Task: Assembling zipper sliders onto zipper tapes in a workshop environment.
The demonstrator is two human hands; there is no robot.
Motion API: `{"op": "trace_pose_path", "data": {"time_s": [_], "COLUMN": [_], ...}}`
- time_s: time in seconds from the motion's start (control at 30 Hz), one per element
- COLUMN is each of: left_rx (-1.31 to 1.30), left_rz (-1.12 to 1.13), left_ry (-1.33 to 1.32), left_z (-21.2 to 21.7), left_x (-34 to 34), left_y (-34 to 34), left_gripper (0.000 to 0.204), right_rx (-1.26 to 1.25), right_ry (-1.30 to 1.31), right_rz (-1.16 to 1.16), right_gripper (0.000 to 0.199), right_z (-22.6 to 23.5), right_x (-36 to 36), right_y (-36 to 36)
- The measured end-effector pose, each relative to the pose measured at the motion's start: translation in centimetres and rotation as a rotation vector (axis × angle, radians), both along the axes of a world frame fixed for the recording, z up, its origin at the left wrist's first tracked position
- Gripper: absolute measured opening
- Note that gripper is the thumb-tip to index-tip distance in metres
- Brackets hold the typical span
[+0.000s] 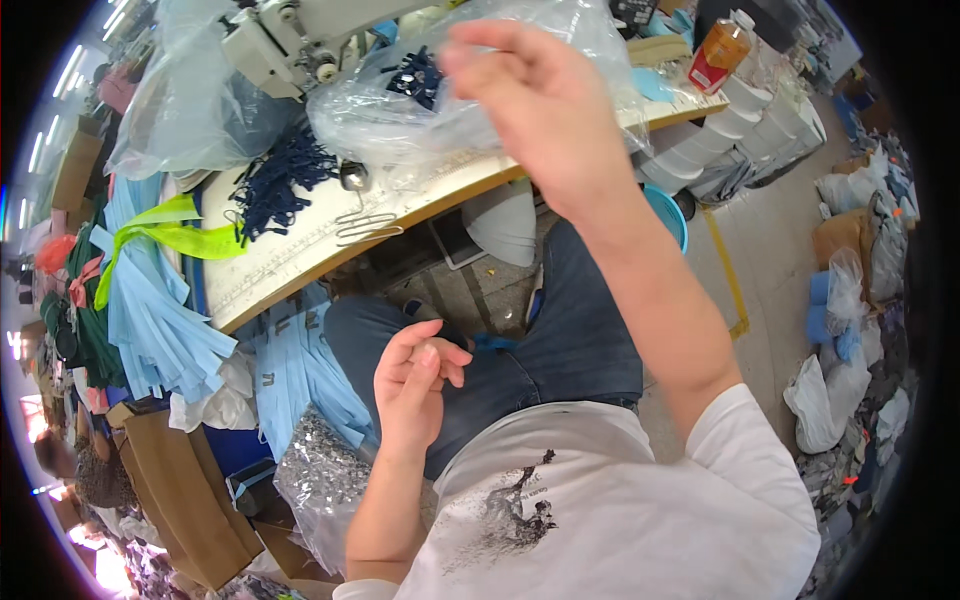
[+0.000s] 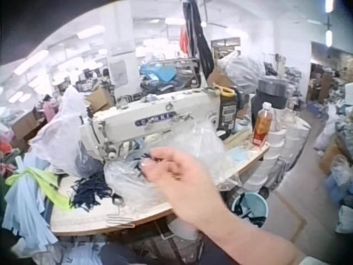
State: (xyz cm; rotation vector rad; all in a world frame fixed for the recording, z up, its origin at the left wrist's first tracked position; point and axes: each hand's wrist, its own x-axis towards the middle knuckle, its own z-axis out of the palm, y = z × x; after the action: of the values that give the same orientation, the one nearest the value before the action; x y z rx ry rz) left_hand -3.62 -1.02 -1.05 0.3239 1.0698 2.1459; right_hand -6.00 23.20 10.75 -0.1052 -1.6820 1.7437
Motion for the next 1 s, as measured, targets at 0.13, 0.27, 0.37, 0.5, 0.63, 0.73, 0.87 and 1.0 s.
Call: {"op": "trace_pose_path", "data": {"time_s": [0.13,0.27,0.37,0.5,0.63,0.73,0.87,1.0], "left_rx": [-0.352,-0.701,-1.129,-1.25,-1.335,-1.233,-1.169,-0.968], "left_rz": [0.293,0.547,0.597,0.559,0.357,0.457,0.495,0.747], "left_ry": [0.209,0.825,1.176,1.432,1.366,1.663,1.766,1.373], "left_z": [0.0,0.6,1.9,1.9,2.5,2.1,2.2,3.9], "left_x": [-3.1,-12.2,-17.6,-21.6,-21.5,-20.4,-19.8,-16.7], "left_y": [-1.3,-2.0,-2.9,-3.5,-3.0,-3.5,-3.3,-3.2], "left_gripper": [0.02,0.019,0.027,0.022,0.011,0.009,0.009,0.009], "right_rx": [-0.587,-1.067,-1.083,-1.056,-0.879,-0.975,-0.972,-0.887], "right_ry": [-0.324,-0.7,-0.841,-0.886,-0.927,-0.901,-0.779,-0.671], "right_rz": [0.211,0.354,0.368,0.433,0.523,0.567,0.6,0.601], "right_gripper": [0.016,0.014,0.024,0.028,0.027,0.025,0.024,0.026], "right_z": [-4.7,-15.9,-17.5,-17.4,-17.0,-17.7,-17.4,-15.0], "right_x": [3.8,9.8,12.2,12.9,13.2,13.7,13.8,13.4], "right_y": [-1.3,-5.3,-6.9,-6.8,-6.6,-7.1,-7.5,-6.9]}}
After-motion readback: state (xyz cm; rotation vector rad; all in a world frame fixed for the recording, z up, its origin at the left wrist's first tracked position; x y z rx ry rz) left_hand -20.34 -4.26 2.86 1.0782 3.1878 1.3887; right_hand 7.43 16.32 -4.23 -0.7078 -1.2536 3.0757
